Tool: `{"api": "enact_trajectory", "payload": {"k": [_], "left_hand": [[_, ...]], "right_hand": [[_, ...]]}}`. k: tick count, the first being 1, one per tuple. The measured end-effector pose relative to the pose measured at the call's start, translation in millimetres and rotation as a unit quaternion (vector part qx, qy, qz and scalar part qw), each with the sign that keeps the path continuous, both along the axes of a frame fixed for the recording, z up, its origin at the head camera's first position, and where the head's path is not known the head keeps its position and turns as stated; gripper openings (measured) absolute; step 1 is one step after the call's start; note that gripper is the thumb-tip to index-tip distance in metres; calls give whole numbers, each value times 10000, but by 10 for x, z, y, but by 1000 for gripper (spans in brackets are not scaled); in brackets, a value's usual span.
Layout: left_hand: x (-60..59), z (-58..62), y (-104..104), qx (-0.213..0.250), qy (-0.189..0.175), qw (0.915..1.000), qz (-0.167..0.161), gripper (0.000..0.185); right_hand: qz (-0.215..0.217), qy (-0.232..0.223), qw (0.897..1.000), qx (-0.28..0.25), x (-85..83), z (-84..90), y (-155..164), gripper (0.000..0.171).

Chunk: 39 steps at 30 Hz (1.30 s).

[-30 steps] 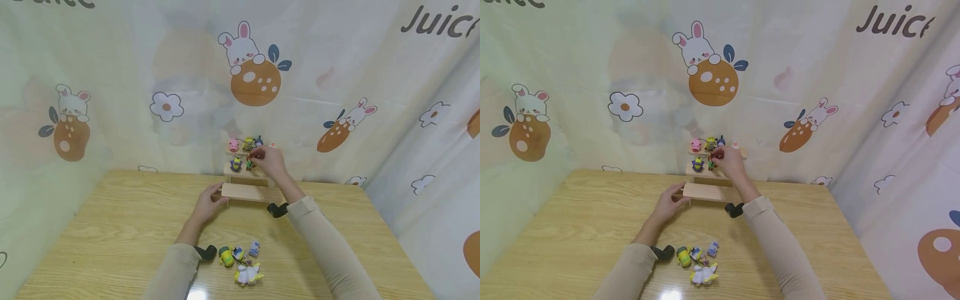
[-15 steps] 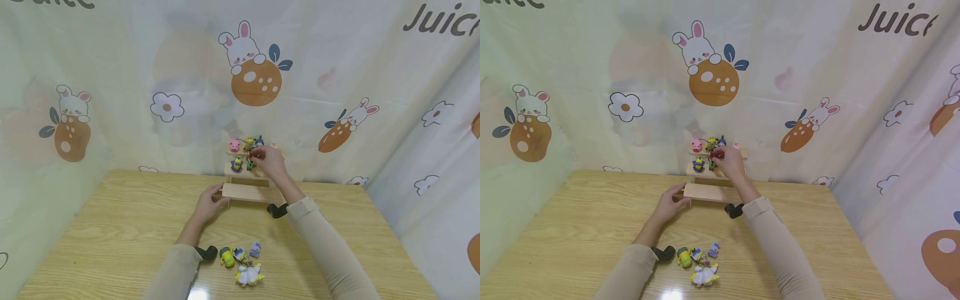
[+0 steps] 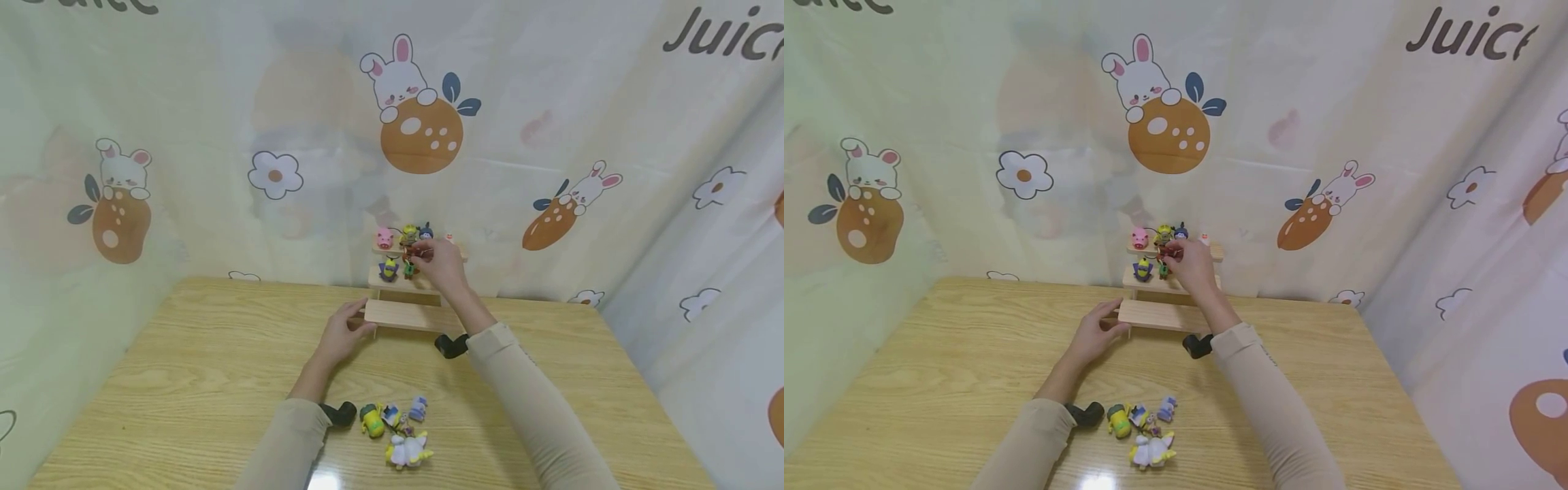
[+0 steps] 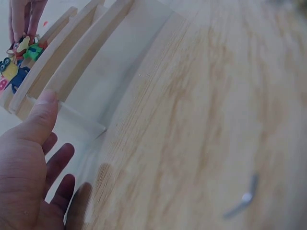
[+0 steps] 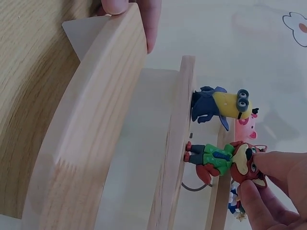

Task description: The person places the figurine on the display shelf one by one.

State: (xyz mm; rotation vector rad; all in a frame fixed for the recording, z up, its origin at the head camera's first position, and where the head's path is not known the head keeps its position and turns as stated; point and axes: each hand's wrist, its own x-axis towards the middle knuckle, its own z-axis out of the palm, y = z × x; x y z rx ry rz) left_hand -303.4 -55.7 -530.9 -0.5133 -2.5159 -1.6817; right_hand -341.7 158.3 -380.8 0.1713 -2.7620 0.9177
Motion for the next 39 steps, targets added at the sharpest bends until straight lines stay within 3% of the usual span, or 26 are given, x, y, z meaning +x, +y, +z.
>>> {"api": "enact_trajectory", "payload": {"k": [39], "left_hand": [[-7,-12,17,93,37,10000,1,64]], "right_hand": [[-160,102,9997,179,23,31,-38,30]]}}
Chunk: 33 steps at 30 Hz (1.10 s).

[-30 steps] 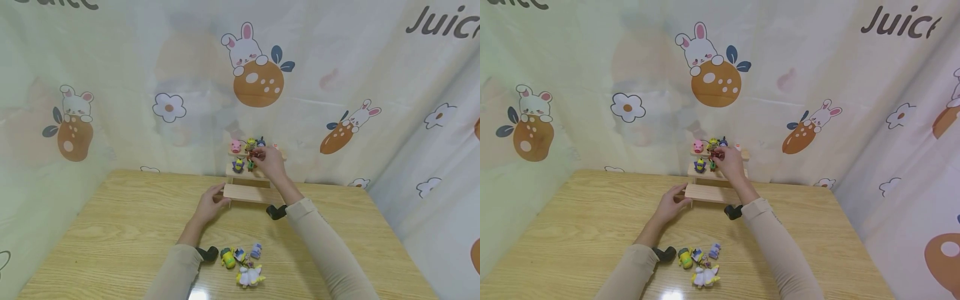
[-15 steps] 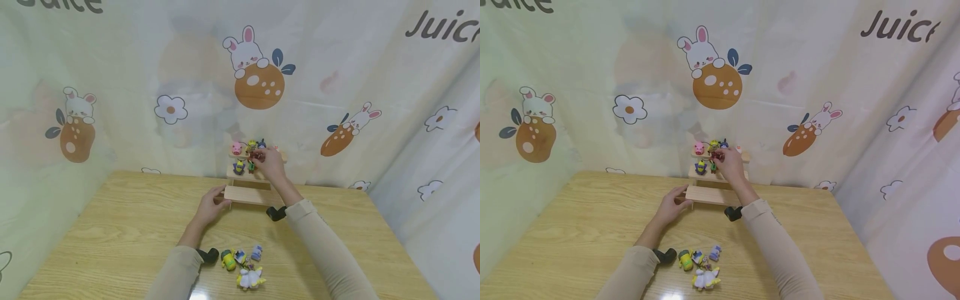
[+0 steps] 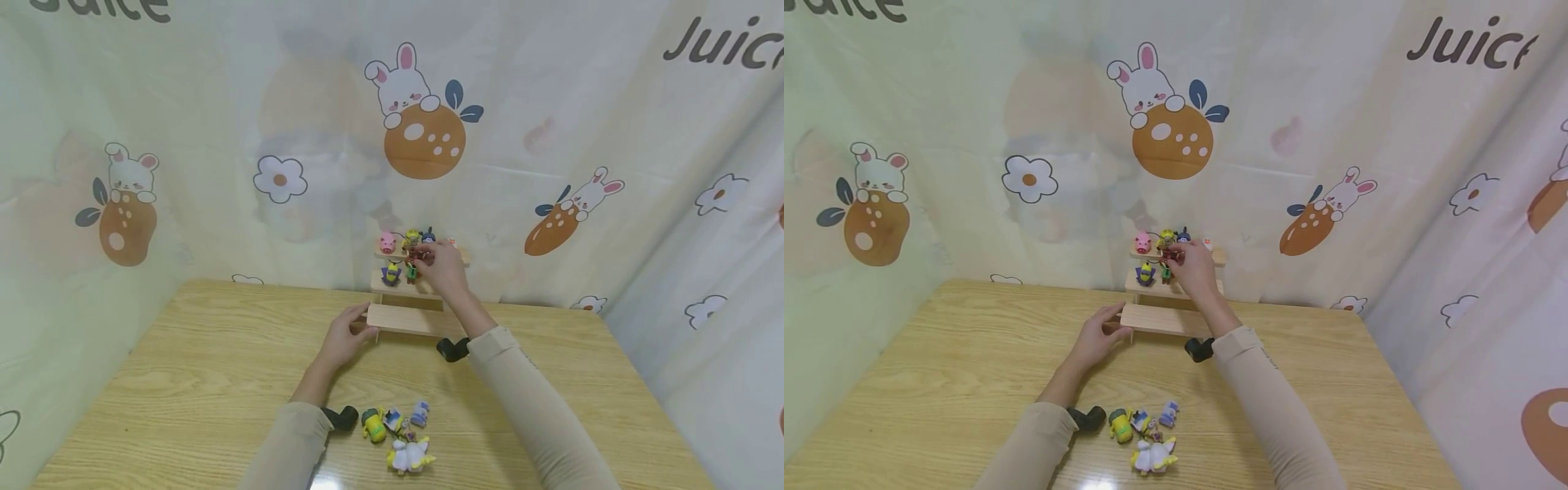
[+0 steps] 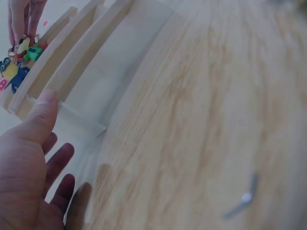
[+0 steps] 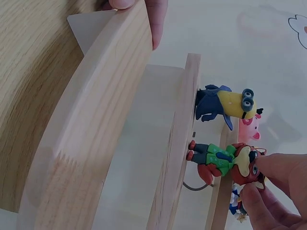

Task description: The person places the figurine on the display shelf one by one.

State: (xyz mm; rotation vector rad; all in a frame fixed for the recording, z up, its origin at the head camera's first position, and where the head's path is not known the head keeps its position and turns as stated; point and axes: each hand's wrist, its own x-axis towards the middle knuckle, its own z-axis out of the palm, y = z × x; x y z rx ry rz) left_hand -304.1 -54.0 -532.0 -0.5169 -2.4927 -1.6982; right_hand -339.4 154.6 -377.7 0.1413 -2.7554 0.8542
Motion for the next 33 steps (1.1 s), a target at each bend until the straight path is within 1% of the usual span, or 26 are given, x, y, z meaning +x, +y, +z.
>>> {"api": "enact_trajectory", "payload": {"k": [3,8,13,17,19,23,27,30,33], "left_hand": [[17,2,21,1,-1,10000,-28,64],[31,-14,36,-11,-11,10000,-50,65],[17,-38,22,-63,3,10000,-26,66],[-2,-41,-9,-160,103,9998,-19,65],[1,-33,-20,-160,160,9997,-4,65],[8,-33,-31,-110,112,9999,24,64],[-1,-38,-27,-110,27,9999,43,64],[-9,-31,-17,-182,-64,9998,45,65],[-7,-12,-7,-213,-151,9996,50,66]], "right_hand": [[-9,-8,10000,12,27,3,28,30],[10,74,9998,-158,99,13,96,30],[235,336,9981,-463,268,25,181,28],[474,340,9958,-711,498,8,232,27],[571,330,9950,-748,630,-26,252,26],[808,312,9929,-816,894,-155,280,21],[1077,260,9910,-757,1154,-322,292,19],[1261,97,9904,-558,1337,-443,295,18],[1535,-248,9870,-407,1485,-552,297,19]]}}
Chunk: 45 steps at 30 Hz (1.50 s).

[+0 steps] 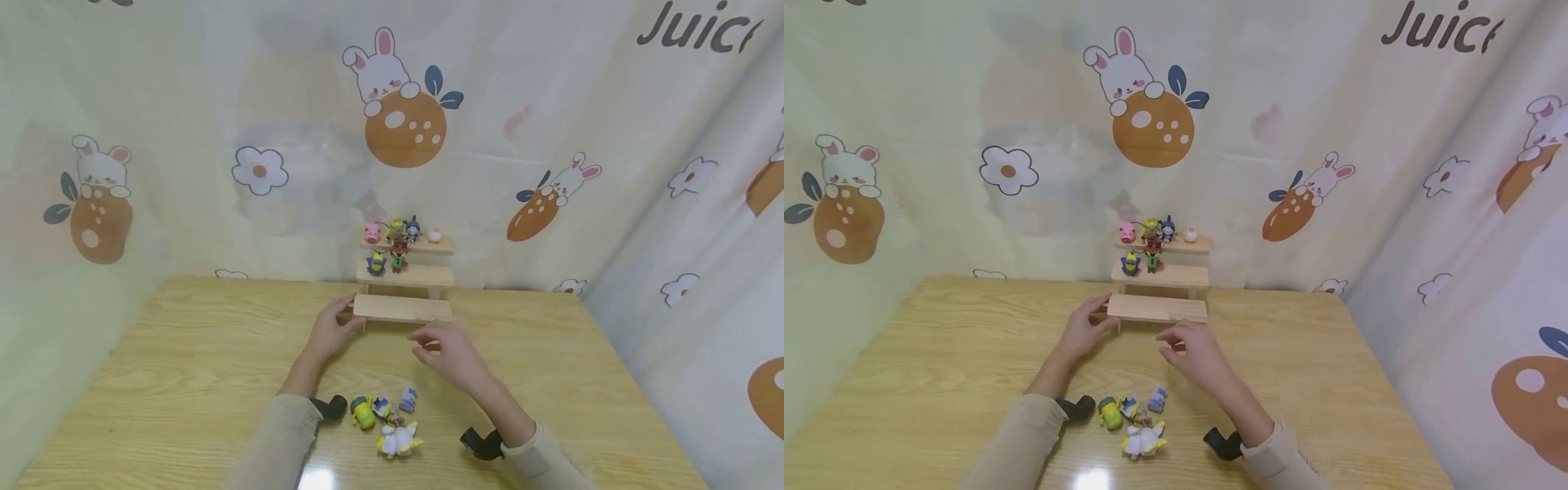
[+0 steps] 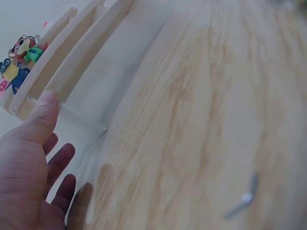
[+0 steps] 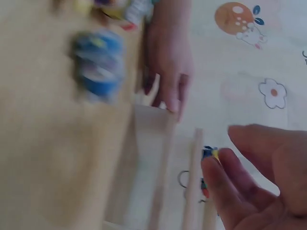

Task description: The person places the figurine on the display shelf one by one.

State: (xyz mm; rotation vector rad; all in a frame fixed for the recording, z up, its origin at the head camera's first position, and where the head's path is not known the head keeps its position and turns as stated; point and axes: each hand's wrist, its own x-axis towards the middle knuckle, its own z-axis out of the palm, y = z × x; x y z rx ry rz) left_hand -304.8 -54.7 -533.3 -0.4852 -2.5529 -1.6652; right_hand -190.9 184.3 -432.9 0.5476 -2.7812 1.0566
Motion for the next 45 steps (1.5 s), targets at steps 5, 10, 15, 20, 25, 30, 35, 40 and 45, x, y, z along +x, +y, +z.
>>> {"api": "enact_trajectory", "payload": {"k": [5,10,15,20,25,30,35,40,45], "left_hand": [[3,38,0,56,-49,10000,9,66],[18,58,10,-6,-84,10000,-17,65],[38,61,15,69,-57,10000,-22,65],[43,61,9,104,-59,9999,-2,65],[34,49,8,153,-71,9999,9,65],[25,43,9,136,-6,9999,-36,64],[20,39,15,132,-7,9999,-26,64],[19,44,23,122,-86,9999,-14,64],[19,57,31,148,-174,9997,2,64]], "right_hand": [[553,-519,9963,401,131,-149,7,22],[1060,-698,9872,965,216,-212,31,25],[1349,-855,9777,1366,268,-246,25,30],[1193,-822,9771,1558,287,-286,-2,36],[906,-661,9800,1644,289,-339,-46,41],[806,-852,9803,1586,263,-377,-70,40],[713,-1132,9803,1454,202,-409,-38,36],[360,-775,9861,1427,132,-440,-4,33],[-167,-468,9891,1386,67,-482,12,28]]}}
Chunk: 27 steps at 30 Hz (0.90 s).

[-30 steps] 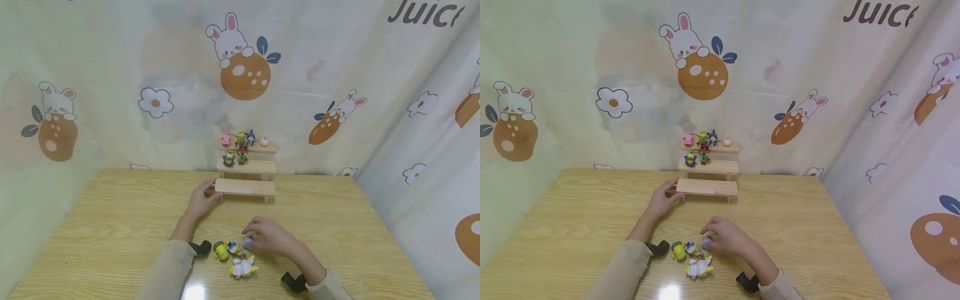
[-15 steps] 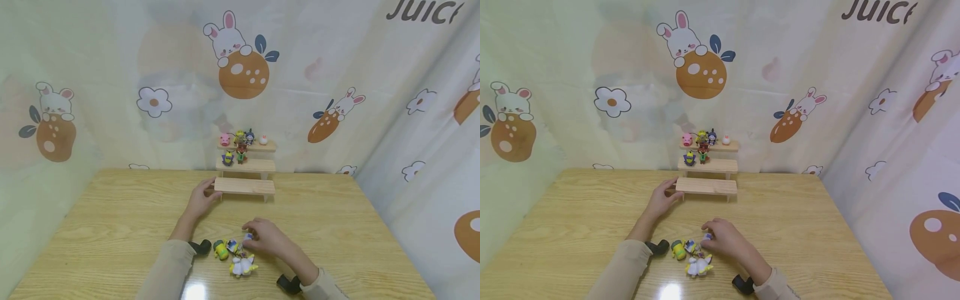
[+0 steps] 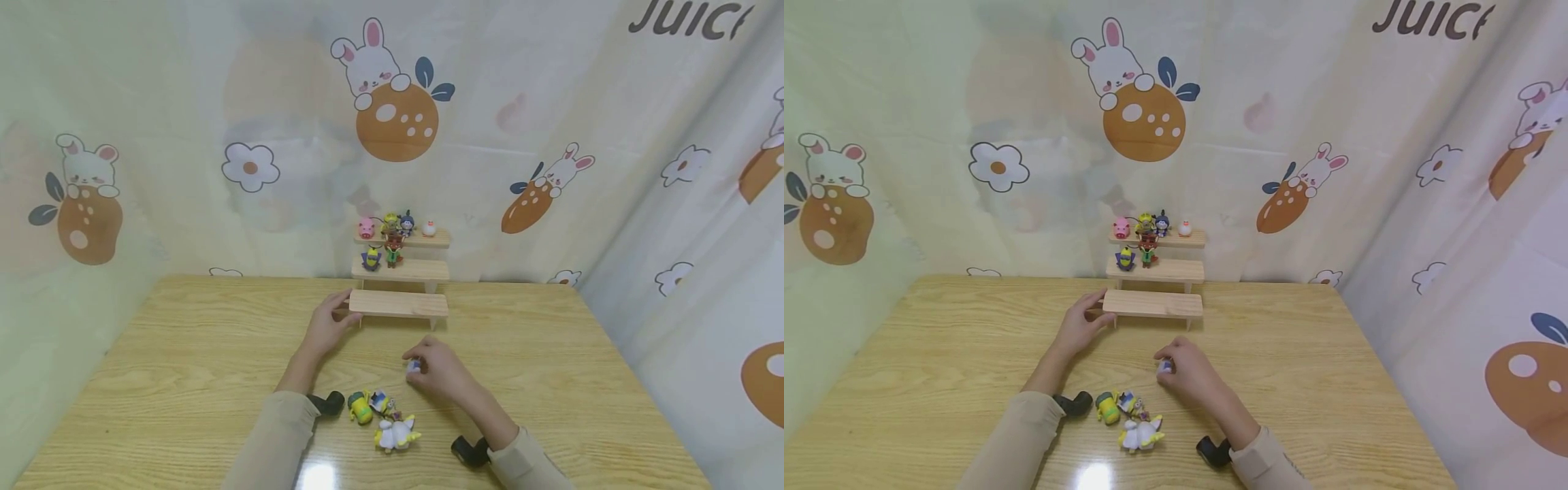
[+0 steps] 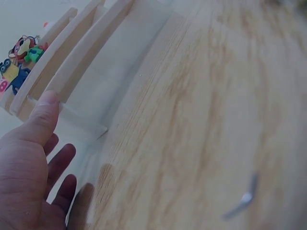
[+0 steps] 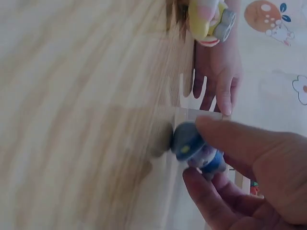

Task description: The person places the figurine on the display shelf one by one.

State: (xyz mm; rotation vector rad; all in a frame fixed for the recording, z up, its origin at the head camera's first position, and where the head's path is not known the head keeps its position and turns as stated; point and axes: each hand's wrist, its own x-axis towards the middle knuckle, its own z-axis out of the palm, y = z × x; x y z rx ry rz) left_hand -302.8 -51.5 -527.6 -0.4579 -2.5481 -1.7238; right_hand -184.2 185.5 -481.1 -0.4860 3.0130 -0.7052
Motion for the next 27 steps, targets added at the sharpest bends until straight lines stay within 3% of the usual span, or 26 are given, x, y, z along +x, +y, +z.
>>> {"api": "enact_trajectory", "payload": {"k": [6,15,22,27], "left_hand": [[-1,-5,-4,47,25,10000,-1,64],[16,5,-9,-7,125,9999,-51,63],[30,19,-15,-45,79,9999,-53,63],[22,18,-10,29,90,9999,-82,63]], "right_hand": [[-457,-82,9987,-199,-68,-22,38,22],[-446,213,9986,176,-85,22,124,24],[128,494,9973,530,-91,67,146,20],[674,240,9955,624,-114,163,221,30]]}}
